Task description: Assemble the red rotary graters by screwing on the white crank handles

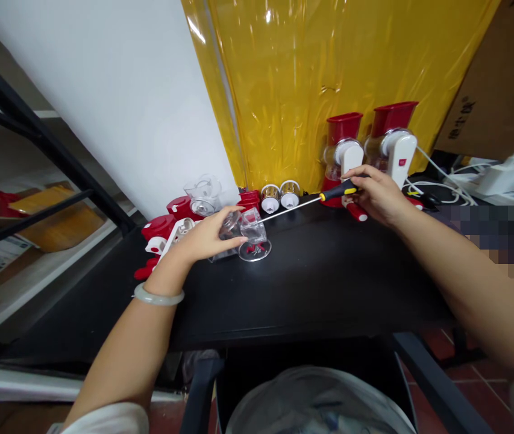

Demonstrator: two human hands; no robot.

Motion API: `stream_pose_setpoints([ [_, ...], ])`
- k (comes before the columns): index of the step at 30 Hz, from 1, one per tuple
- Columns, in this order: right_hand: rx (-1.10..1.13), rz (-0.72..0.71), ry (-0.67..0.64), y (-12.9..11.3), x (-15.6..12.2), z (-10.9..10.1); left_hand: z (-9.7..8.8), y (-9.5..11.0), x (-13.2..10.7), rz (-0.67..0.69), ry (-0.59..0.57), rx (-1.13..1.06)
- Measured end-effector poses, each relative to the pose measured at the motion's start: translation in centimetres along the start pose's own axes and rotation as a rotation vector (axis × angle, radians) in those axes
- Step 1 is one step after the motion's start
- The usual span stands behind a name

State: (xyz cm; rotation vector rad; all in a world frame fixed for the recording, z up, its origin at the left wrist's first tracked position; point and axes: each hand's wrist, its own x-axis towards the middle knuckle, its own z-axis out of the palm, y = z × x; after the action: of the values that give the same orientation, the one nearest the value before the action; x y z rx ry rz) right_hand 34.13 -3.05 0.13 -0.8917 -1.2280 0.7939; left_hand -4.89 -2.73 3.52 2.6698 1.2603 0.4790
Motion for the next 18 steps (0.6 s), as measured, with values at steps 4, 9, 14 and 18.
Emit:
stream_pose_setpoints([
  [4,0.096,0.009,-0.104,-0.57,-0.15,-0.13,-0.03,0.13,-0.02,-0.007,-0.003,-0.013],
  [9,-0.068,0.028,-0.007,0.09,0.14,-0.34,-0.02,0.08,-0.06,0.005,0.010,-0.011],
  [14,-0.072,0.047,0.014,0.32,0.17,-0.11,0.06,-0.17,-0.08,-0.010,0.000,-0.008],
  [18,0.111,0.000,-0.068,-0.19,0.12,-0.14,0.02,-0.11,-0.06,-0.010,-0.001,-0.007],
])
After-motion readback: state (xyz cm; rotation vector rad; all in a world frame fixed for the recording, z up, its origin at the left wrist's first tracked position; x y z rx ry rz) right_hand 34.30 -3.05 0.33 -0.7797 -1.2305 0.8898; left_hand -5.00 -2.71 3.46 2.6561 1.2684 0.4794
